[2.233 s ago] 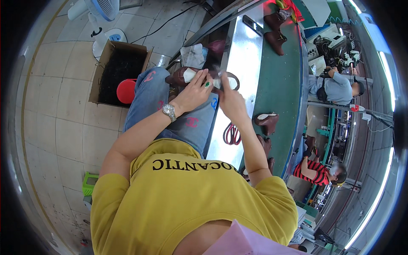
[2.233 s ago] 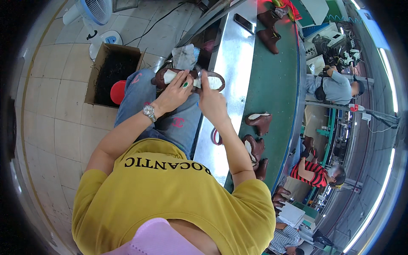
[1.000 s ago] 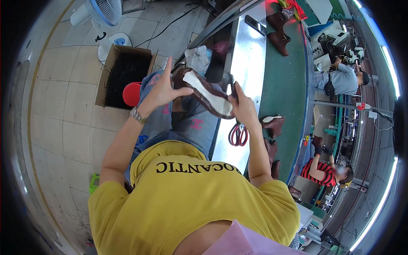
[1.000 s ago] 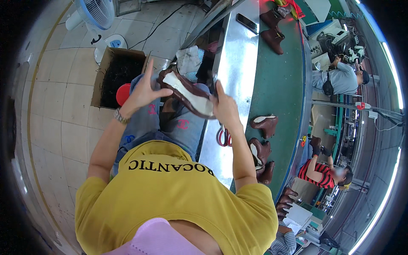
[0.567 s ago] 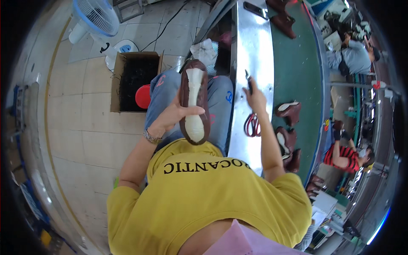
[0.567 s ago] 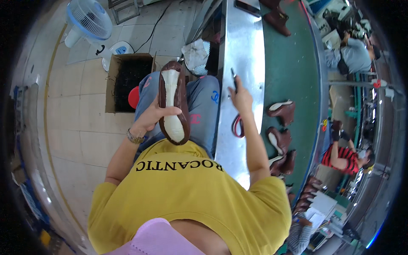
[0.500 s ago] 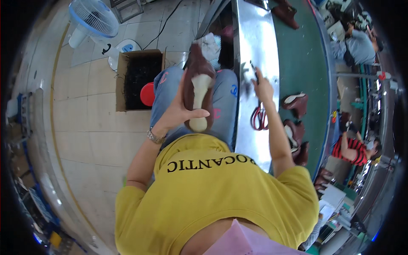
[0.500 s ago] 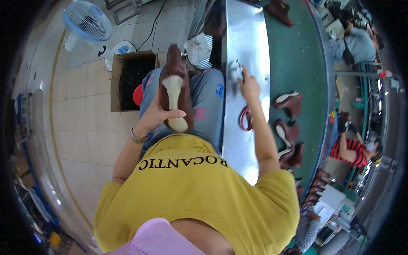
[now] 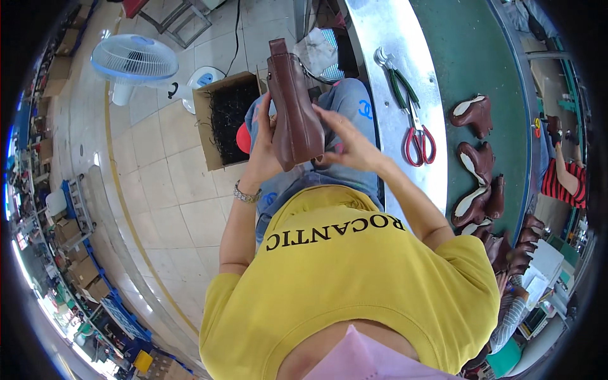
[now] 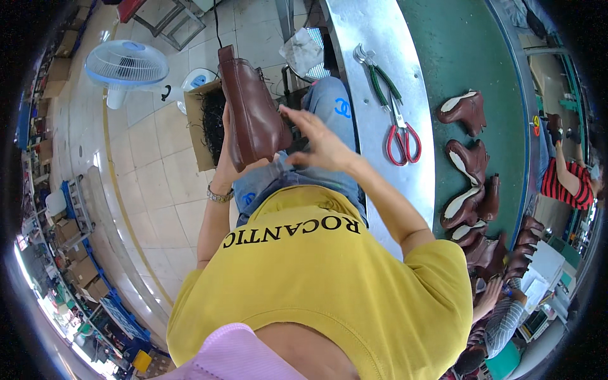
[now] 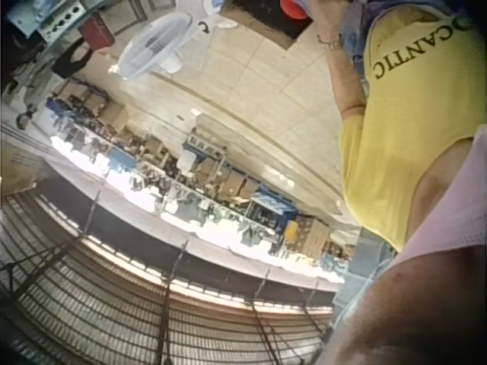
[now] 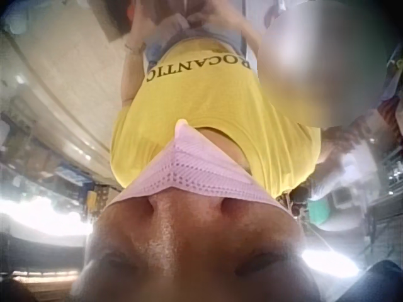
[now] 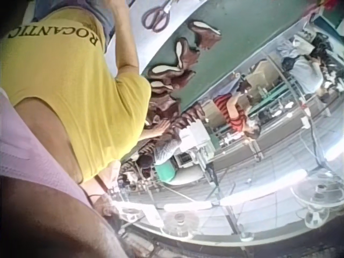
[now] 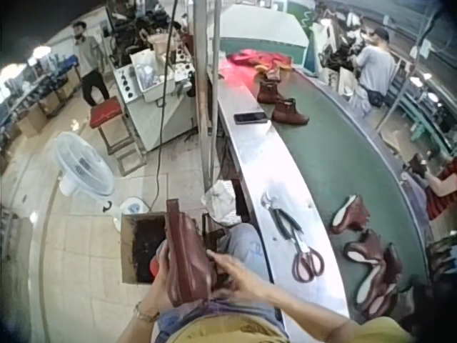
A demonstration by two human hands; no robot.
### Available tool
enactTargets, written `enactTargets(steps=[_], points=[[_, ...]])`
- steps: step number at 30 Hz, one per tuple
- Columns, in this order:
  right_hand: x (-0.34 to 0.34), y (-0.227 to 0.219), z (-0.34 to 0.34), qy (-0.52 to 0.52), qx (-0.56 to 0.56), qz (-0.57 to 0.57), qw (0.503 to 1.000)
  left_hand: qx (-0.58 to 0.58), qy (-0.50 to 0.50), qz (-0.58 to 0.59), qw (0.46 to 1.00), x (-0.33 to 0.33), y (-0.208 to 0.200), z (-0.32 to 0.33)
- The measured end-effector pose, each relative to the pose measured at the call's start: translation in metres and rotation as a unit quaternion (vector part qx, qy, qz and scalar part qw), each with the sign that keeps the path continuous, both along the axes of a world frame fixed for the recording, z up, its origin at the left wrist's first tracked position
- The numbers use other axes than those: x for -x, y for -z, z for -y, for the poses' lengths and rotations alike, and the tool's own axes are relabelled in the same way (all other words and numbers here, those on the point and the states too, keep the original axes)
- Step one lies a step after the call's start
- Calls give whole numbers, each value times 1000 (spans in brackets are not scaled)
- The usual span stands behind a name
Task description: Trimming excess material and refining the upper of a shoe while it is on a last.
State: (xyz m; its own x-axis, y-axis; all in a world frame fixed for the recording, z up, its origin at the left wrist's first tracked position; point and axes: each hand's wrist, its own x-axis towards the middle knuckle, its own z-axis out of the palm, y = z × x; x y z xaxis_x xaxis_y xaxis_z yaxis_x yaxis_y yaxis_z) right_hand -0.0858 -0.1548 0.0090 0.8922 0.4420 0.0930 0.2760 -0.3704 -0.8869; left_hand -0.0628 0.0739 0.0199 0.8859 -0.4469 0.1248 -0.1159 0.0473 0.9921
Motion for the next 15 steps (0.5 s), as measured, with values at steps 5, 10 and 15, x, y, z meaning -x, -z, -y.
enactTargets(steps=[5, 10, 15], points=[[10, -51, 0, 21, -136, -106, 985, -33, 2, -14, 999, 3, 0, 8], [30, -78, -4, 98, 28, -98, 990, 0, 50, -132, 990, 35, 37, 23], [61, -36, -4, 118, 51, -158, 979, 2, 47, -202, 978, 81, 97, 21]])
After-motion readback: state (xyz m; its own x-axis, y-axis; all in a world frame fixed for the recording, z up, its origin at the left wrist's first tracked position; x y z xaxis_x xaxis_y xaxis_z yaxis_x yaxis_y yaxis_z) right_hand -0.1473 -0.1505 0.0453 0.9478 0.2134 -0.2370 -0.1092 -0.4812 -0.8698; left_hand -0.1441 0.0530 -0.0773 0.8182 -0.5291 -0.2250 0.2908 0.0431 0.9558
